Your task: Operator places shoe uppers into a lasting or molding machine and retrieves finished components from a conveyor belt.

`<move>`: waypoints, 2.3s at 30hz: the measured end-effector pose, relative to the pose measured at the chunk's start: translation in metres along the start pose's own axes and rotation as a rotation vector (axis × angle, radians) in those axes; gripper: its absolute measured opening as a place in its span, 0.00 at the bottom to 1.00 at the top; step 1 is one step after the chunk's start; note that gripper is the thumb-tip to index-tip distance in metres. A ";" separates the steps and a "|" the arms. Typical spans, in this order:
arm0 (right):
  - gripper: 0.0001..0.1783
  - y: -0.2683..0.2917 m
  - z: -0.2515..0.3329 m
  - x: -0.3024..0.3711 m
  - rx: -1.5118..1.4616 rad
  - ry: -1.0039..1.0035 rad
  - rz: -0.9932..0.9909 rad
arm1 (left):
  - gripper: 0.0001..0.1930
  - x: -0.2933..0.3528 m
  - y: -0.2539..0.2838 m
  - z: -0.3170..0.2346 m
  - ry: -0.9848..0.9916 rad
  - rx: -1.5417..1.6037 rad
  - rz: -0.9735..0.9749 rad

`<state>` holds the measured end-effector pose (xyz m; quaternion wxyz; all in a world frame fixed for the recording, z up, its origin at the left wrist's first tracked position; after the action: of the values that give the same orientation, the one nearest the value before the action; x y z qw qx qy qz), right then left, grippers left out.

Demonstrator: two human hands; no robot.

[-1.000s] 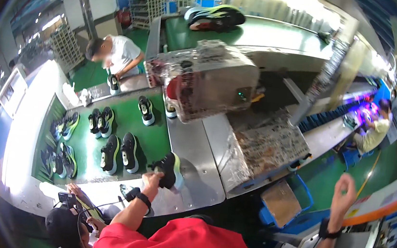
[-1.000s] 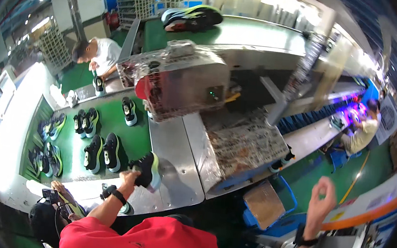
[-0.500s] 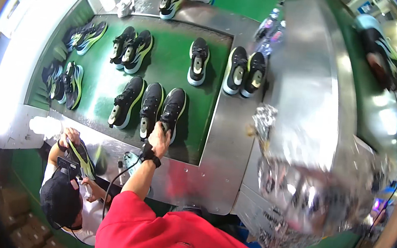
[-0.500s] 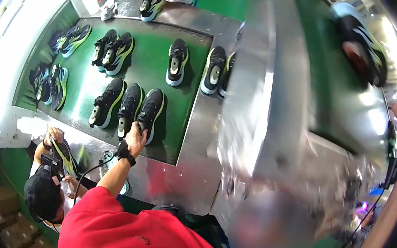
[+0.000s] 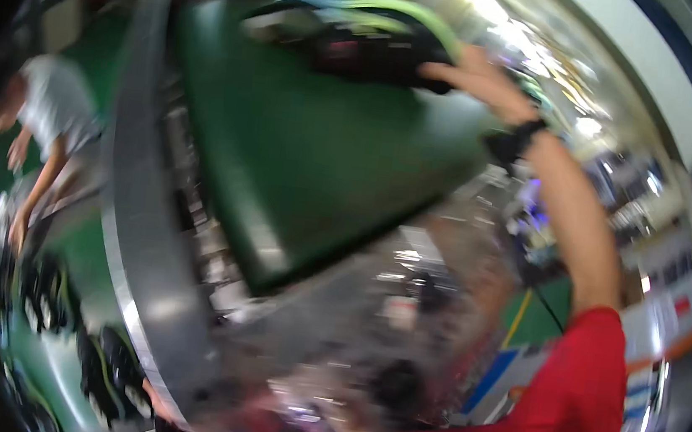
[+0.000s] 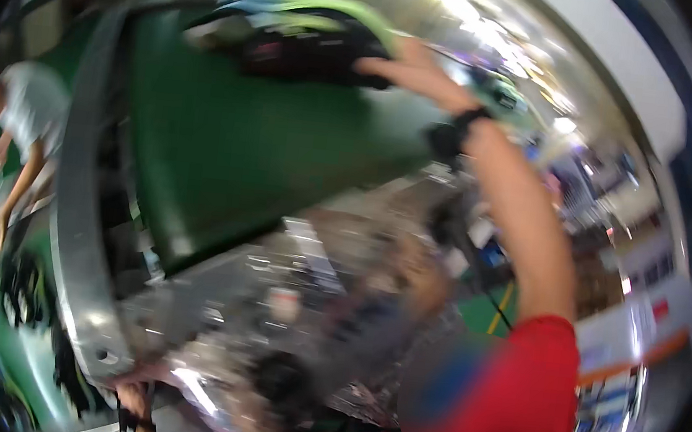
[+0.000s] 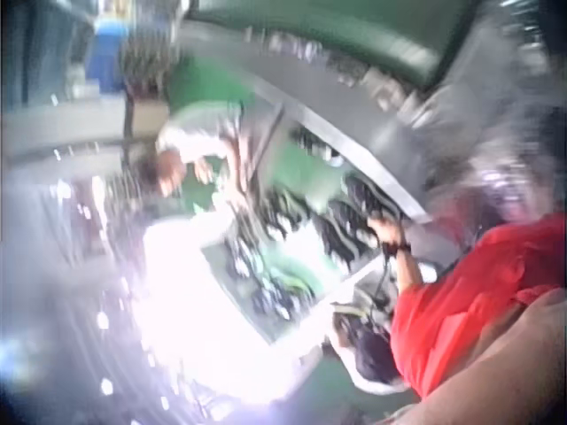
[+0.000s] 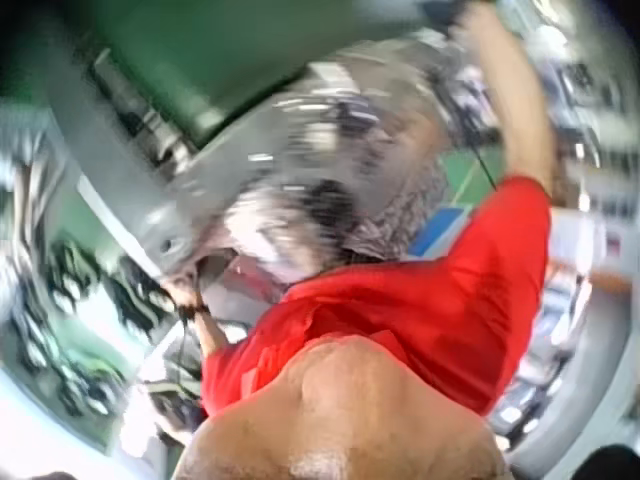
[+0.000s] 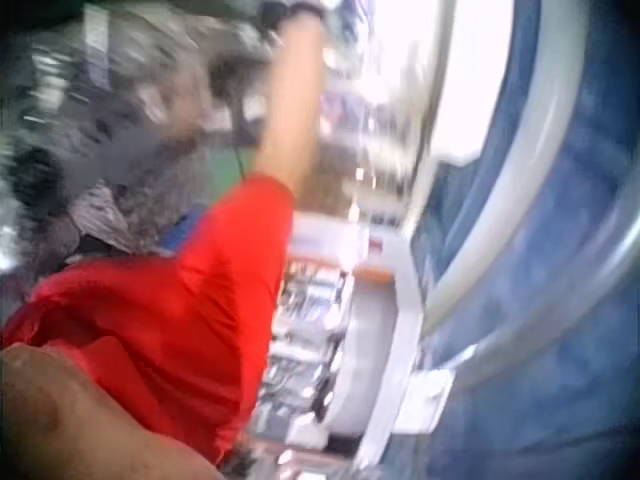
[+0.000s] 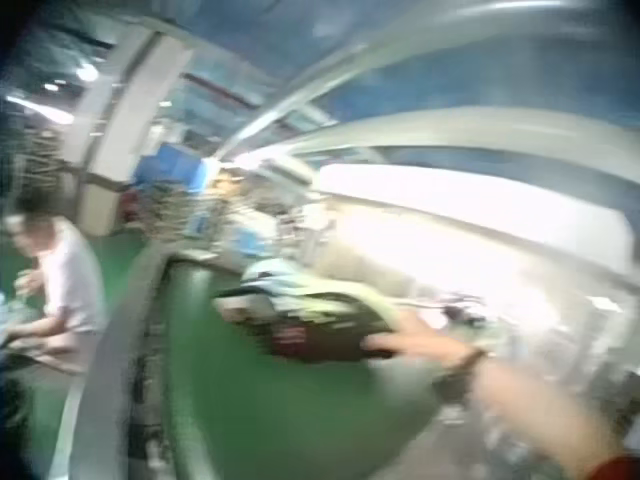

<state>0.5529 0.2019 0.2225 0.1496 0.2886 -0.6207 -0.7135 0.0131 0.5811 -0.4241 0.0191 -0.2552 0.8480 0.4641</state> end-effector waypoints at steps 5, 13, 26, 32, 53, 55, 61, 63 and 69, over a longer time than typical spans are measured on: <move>0.20 0.045 0.001 0.043 0.033 -0.182 -0.302 | 0.23 -0.057 0.044 -0.075 0.118 0.034 -0.006; 0.22 0.177 -0.049 0.224 -0.263 -0.570 -0.673 | 0.21 -0.025 -0.004 -0.357 0.446 1.286 0.656; 0.10 0.211 0.004 0.718 -0.167 -0.867 -0.679 | 0.38 0.133 0.100 -0.785 0.022 1.922 2.111; 0.32 0.117 0.096 0.989 -0.312 -1.402 -0.994 | 0.24 0.352 0.034 -0.771 0.265 1.344 2.654; 0.28 0.041 0.397 1.298 0.360 -2.027 -2.008 | 0.39 0.817 0.015 -0.966 -1.140 0.700 1.959; 0.27 0.055 0.400 1.299 0.501 -2.071 -1.958 | 0.35 0.847 -0.019 -0.982 -1.280 0.795 1.746; 0.27 0.085 0.405 1.340 0.792 -2.284 -1.593 | 0.23 0.858 -0.044 -1.003 -1.252 0.784 1.607; 0.26 0.115 0.373 1.369 0.826 -2.271 -1.431 | 0.18 0.843 -0.080 -1.014 -0.915 0.859 1.844; 0.31 0.183 0.211 1.450 0.397 -2.560 -0.693 | 0.06 0.717 -0.042 -0.970 0.262 0.522 2.432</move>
<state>-0.7429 -0.4923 0.0857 -0.7640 -0.4195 -0.3108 -0.3791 -0.3925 -0.5078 -0.0984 -0.4559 0.6600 0.5964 -0.0297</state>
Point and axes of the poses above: each hand's wrist, its own x-axis away from the middle knuckle, its own y-axis out of the back of the hand, z = x × y, the point moved 7 cm from there along -x, towards the middle knuckle, and after that the axes turned 12 degrees about x, right-handed, at the moved point
